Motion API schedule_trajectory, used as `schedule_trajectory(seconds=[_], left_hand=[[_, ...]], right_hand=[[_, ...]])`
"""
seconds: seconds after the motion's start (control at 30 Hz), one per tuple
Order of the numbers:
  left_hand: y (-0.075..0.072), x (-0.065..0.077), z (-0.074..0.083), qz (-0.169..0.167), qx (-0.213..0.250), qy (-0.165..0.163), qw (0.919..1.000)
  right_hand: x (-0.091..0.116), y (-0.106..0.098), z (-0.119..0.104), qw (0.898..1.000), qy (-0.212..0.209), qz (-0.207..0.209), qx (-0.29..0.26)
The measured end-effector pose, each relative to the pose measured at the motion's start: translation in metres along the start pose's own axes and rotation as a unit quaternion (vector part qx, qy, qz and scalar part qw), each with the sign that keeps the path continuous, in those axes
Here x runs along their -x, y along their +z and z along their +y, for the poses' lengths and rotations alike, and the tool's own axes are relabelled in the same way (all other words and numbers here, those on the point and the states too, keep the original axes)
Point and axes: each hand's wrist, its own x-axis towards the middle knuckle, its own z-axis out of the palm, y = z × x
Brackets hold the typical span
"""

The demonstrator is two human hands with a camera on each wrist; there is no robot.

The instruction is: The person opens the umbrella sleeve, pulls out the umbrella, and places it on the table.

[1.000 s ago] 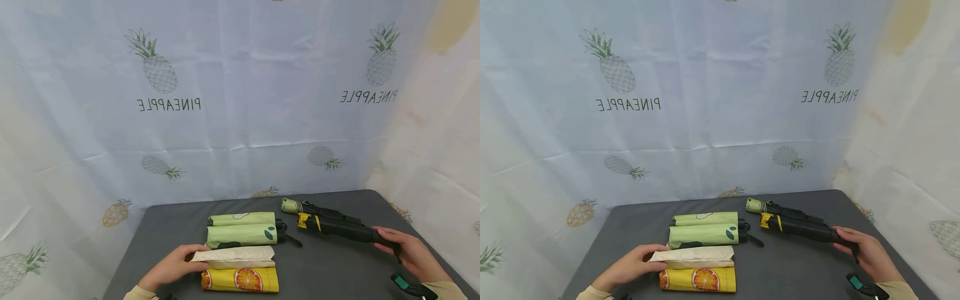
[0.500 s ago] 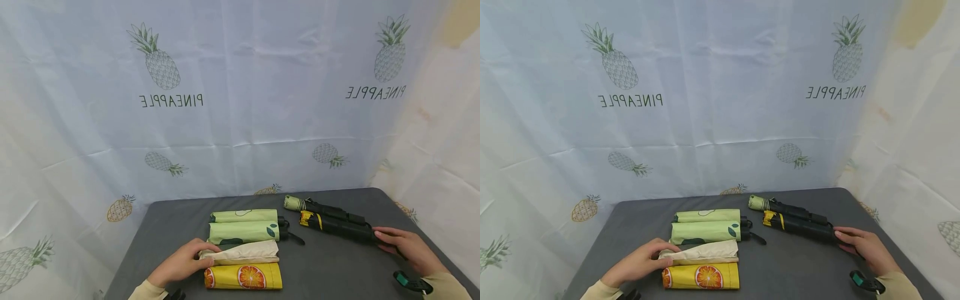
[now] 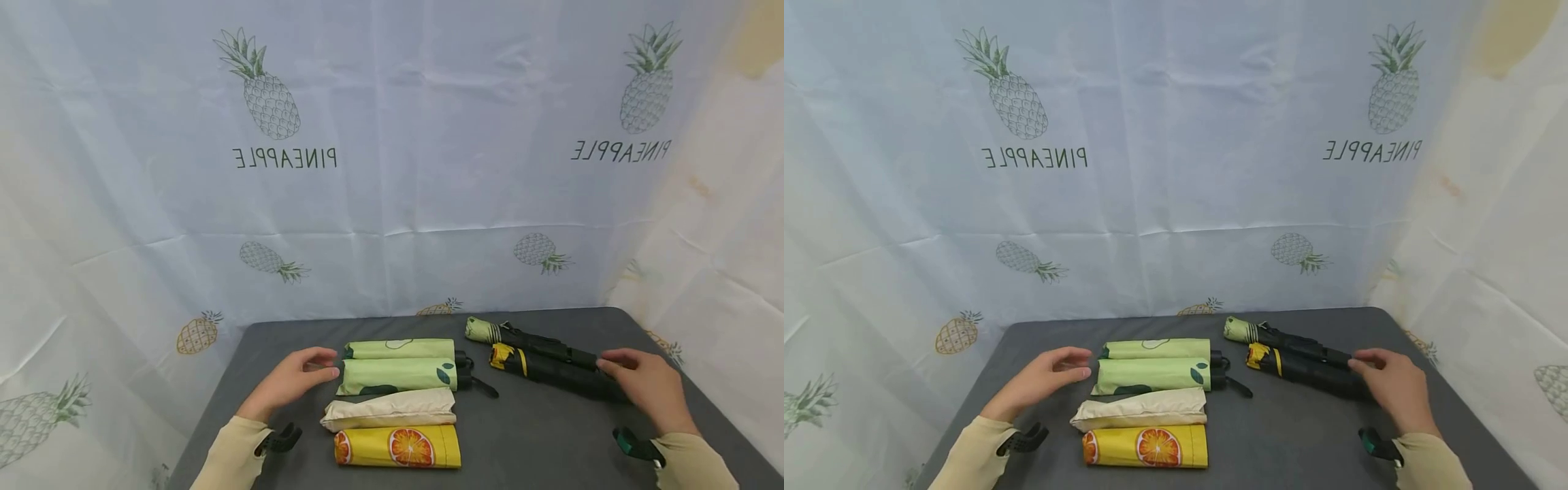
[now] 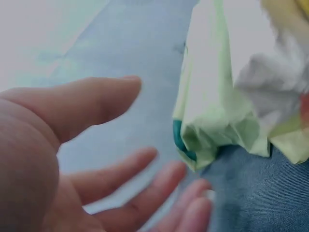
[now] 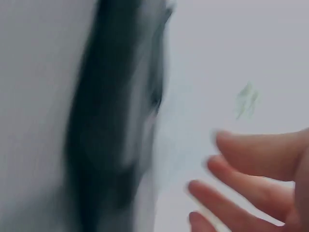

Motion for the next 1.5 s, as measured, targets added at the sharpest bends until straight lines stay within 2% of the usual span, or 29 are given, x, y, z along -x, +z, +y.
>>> schedule_trajectory(seconds=[0.1, 0.23, 0.4, 0.57, 0.8, 1.27, 1.5], left_hand=[[0.0, -0.011, -0.008, -0.011, 0.026, -0.042, 0.9987], [0.004, -0.022, -0.016, -0.046, 0.034, -0.057, 0.9968], [0.011, -0.029, -0.018, -0.063, 0.024, -0.059, 0.996], [0.017, -0.03, -0.019, -0.057, 0.013, -0.05, 0.997], [0.021, -0.029, -0.017, -0.051, 0.005, -0.056, 0.9971], [0.022, -0.029, -0.018, -0.057, 0.007, -0.057, 0.9967], [0.023, -0.029, -0.016, -0.074, 0.01, -0.04, 0.9964]], right_hand=[[0.007, 0.02, -0.052, 0.997, -0.036, 0.046, -0.043], [0.005, 0.061, -0.107, 0.991, -0.077, 0.004, -0.109], [-0.002, 0.106, -0.142, 0.985, -0.093, -0.054, -0.135], [-0.005, 0.131, -0.152, 0.984, -0.077, -0.083, -0.141], [-0.007, 0.149, -0.153, 0.981, -0.069, -0.107, -0.145], [-0.005, 0.15, -0.156, 0.978, -0.073, -0.124, -0.148], [-0.001, 0.148, -0.157, 0.98, -0.084, -0.125, -0.127]])
